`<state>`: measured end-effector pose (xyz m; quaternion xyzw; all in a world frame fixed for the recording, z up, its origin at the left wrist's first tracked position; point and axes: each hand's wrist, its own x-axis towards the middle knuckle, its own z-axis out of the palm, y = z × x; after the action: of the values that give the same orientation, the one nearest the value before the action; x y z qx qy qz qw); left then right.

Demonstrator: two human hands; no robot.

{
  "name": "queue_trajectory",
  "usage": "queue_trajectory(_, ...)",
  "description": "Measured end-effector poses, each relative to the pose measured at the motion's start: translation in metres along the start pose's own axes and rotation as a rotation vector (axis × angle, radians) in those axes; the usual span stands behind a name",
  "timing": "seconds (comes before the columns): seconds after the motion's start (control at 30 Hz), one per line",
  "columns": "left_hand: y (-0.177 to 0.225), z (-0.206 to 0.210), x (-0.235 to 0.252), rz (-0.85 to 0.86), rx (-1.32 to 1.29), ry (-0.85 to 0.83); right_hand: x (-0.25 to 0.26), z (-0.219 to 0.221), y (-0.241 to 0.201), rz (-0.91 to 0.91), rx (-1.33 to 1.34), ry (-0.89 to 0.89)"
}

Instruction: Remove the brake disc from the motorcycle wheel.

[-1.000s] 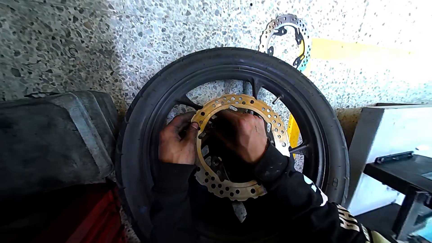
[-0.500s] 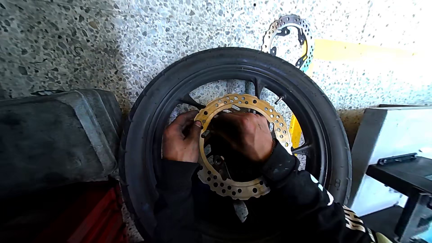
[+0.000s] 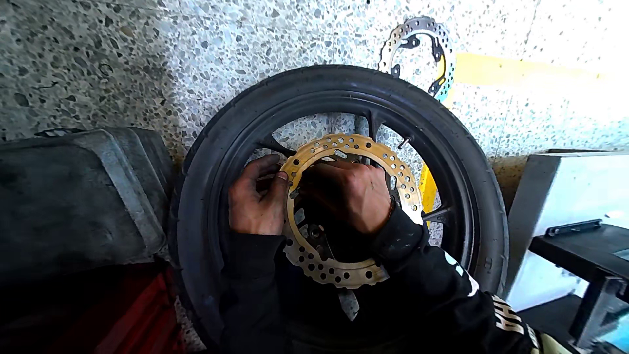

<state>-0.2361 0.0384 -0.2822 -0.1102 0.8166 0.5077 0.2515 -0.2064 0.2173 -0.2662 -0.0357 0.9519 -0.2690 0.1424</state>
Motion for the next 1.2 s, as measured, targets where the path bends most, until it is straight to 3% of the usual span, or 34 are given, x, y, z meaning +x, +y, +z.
queue_trajectory(0.13, -0.001, -0.001, 0.000, 0.005, 0.001, 0.002, 0.001, -0.006, 0.003, -0.027, -0.010, -0.079)
queue_trajectory(0.33, -0.002, 0.000, 0.001, 0.015, -0.006, 0.020, 0.001, -0.001, -0.005, 0.089, -0.030, 0.037)
queue_trajectory(0.53, -0.002, -0.001, 0.001, 0.019, -0.006, 0.036, 0.001, -0.005, 0.002, -0.001, 0.020, -0.036)
queue_trajectory(0.7, -0.003, -0.001, 0.001, 0.031, 0.001, 0.039, 0.001, 0.000, -0.003, 0.080, -0.013, 0.031)
queue_trajectory(0.83, -0.002, -0.003, 0.001, 0.038, -0.008, 0.070, 0.002, -0.006, 0.000, 0.021, 0.006, -0.072)
queue_trajectory(0.97, 0.000, -0.014, -0.004, 0.141, -0.008, 0.116, 0.003, 0.000, -0.006, 0.085, -0.015, 0.033)
queue_trajectory(1.1, 0.009, -0.027, -0.020, 0.267, 0.021, 0.233, 0.004, -0.005, -0.008, 0.145, 0.017, 0.021)
queue_trajectory(1.2, 0.028, -0.034, -0.045, 0.374, 0.083, 0.156, -0.015, -0.039, -0.017, 0.174, 0.220, -0.052)
